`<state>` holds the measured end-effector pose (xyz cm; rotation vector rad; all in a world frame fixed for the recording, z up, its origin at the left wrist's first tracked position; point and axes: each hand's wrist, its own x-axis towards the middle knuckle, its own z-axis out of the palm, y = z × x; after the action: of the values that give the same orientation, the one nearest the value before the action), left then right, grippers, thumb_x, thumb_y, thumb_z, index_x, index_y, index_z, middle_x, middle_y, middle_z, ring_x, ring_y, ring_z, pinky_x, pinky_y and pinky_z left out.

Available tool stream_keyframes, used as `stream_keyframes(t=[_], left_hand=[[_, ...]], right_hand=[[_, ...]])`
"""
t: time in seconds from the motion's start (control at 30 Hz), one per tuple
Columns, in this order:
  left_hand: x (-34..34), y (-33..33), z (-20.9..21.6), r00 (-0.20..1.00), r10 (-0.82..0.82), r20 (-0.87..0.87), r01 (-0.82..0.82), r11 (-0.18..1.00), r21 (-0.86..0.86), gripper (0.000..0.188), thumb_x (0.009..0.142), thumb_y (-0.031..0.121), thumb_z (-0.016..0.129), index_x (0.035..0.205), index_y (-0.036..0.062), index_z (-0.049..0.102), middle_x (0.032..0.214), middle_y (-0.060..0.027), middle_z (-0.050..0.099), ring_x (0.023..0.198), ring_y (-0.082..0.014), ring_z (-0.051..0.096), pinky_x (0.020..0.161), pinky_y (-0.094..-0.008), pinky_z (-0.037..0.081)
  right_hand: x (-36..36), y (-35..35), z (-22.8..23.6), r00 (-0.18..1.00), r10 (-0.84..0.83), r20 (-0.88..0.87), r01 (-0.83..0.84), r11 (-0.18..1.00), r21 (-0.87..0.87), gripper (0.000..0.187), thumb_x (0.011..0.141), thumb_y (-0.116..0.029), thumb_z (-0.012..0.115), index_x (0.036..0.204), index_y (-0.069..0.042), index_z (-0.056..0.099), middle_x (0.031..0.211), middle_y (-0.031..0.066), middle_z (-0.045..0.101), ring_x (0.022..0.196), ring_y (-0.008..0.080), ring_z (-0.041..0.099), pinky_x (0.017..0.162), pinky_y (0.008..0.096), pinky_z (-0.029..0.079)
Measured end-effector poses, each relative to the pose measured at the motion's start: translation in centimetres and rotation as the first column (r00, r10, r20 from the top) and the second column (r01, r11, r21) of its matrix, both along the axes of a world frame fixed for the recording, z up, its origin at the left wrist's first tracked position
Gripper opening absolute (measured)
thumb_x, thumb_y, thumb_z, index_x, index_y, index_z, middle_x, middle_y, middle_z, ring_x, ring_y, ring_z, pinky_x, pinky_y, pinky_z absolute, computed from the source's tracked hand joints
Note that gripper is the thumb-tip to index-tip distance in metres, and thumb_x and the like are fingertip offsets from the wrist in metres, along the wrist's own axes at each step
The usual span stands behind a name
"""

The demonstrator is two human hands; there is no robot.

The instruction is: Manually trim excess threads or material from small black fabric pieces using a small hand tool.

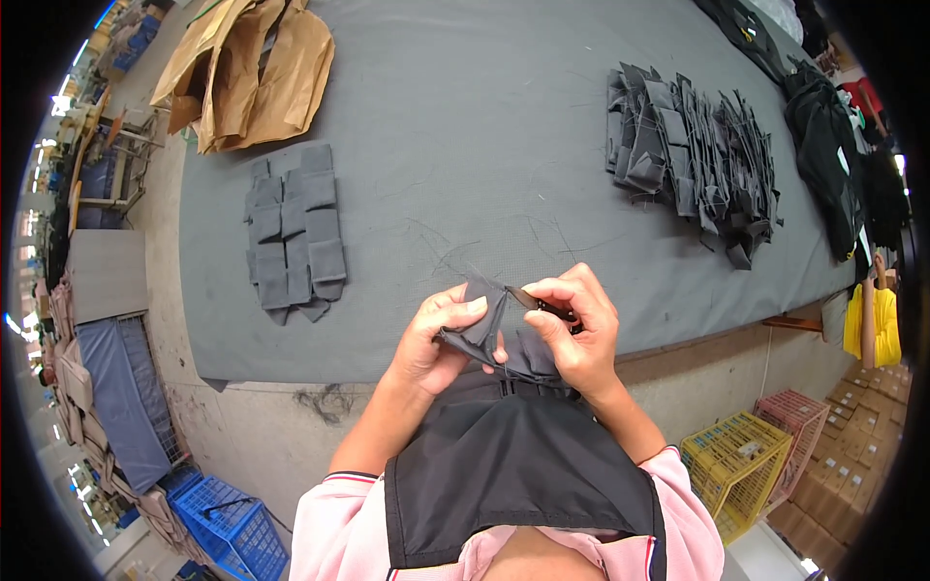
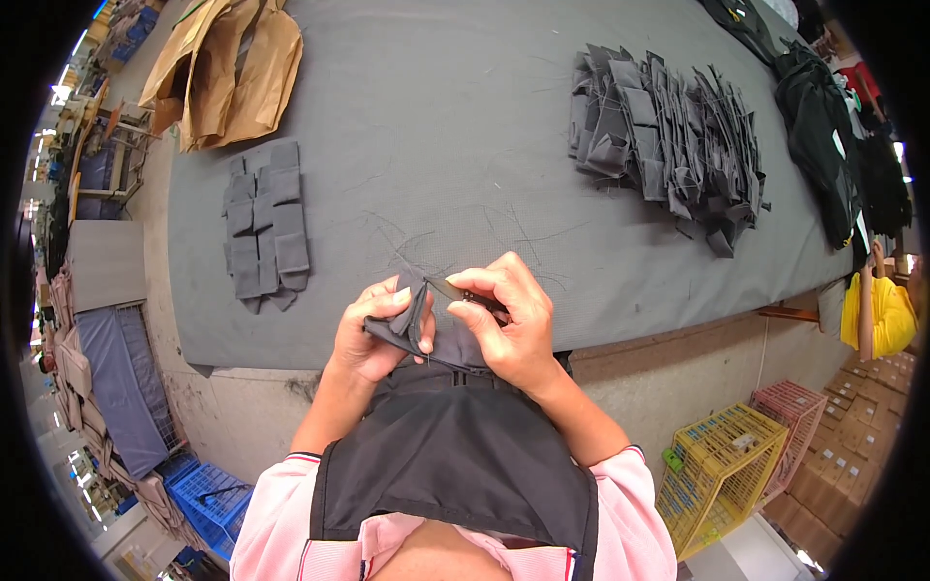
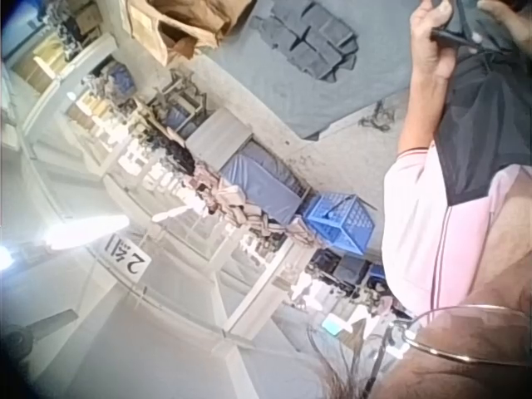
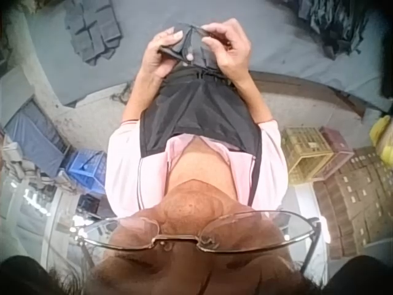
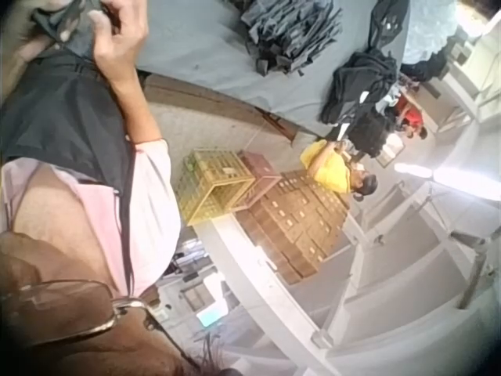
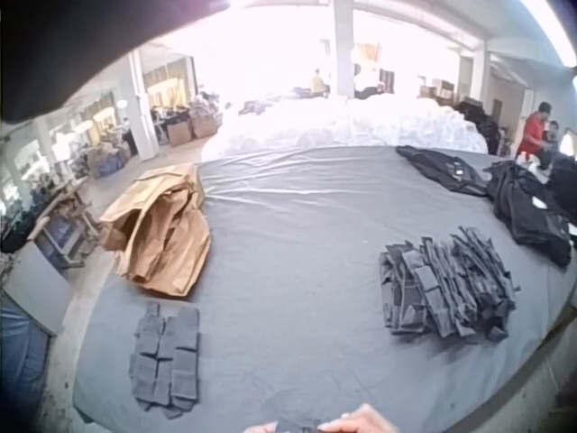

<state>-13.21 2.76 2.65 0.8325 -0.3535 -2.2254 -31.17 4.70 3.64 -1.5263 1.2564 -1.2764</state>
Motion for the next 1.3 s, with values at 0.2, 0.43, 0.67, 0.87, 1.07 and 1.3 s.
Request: stream_keyframes(t=[0.2,0.43,0.67,0.87,1.07,1.3], left_hand=[[0.1,0.2,0.2,0.999,0.014,-0.047,-0.015,1.0,-0.016,0.024,0.086,0.017,0.057,0.1,-0.0022,0.054,0.075,-0.0127,0.064,0.061,-0.0213,0.066,0.049,-0.0293,0.051],[-0.3,0.9,1.2,0.733,0.292,0.614,0.071,0.865,-0.497,0.008,0.086,0.004,0.06,0.09,-0.0029,0.058,0.083,-0.0093,0.065,0.07,-0.0126,0.063,0.064,-0.024,0.051],[-1.3,0.9,0.7,0.69,0.443,0.573,-0.013,0.798,-0.602,0.033,0.079,0.007,0.069,0.066,0.0019,0.039,0.059,0.0038,0.036,0.058,-0.0033,0.031,0.047,-0.0232,0.027],[-0.7,0.3,1.8,0.713,0.336,0.615,0.08,0.833,-0.548,0.021,0.079,0.008,0.068,0.071,-0.0008,0.051,0.062,0.0024,0.046,0.06,-0.0043,0.037,0.05,-0.0226,0.032],[0.4,-0.5,2.5,0.762,0.168,0.625,0.218,0.843,-0.491,0.015,0.078,0.009,0.066,0.077,-0.0032,0.057,0.065,0.0014,0.049,0.063,-0.0045,0.042,0.054,-0.024,0.035],[1.5,-1.0,2.2,0.685,0.039,0.728,0.438,0.777,-0.453,0.024,0.073,0.014,0.067,0.07,-0.0028,0.05,0.063,0.0019,0.042,0.062,-0.0053,0.038,0.053,-0.0242,0.033]], right_hand=[[0.2,0.4,0.0,0.994,-0.091,0.061,0.091,0.996,0.008,0.02,0.073,0.001,0.069,0.093,0.0,0.064,0.079,0.0041,0.053,0.066,0.0095,0.051,0.055,0.0222,0.042],[-0.1,0.0,1.8,0.971,-0.139,-0.194,0.078,0.954,-0.291,0.025,0.069,0.001,0.072,0.093,-0.004,0.064,0.077,0.0048,0.054,0.053,0.0162,0.051,0.053,0.0247,0.043],[0.1,-0.9,1.3,0.897,-0.147,-0.416,-0.003,0.941,-0.338,0.029,0.067,-0.004,0.074,0.094,-0.006,0.063,0.077,0.0055,0.055,0.056,0.0185,0.054,0.048,0.029,0.043],[-0.9,-1.4,1.1,0.869,-0.082,-0.488,-0.106,0.932,-0.346,0.03,0.064,-0.006,0.074,0.092,-0.006,0.063,0.075,0.0051,0.054,0.056,0.0199,0.054,0.049,0.0304,0.043],[-2.9,-3.0,2.3,0.814,0.14,-0.564,-0.35,0.893,-0.283,0.031,0.061,-0.008,0.075,0.089,-0.007,0.062,0.076,0.0046,0.053,0.059,0.0219,0.053,0.056,0.0332,0.045],[-4.1,-3.9,2.7,0.733,0.295,-0.613,-0.518,0.826,-0.222,0.031,0.064,-0.008,0.075,0.093,-0.009,0.065,0.073,0.0041,0.057,0.058,0.021,0.053,0.068,0.0332,0.051]])
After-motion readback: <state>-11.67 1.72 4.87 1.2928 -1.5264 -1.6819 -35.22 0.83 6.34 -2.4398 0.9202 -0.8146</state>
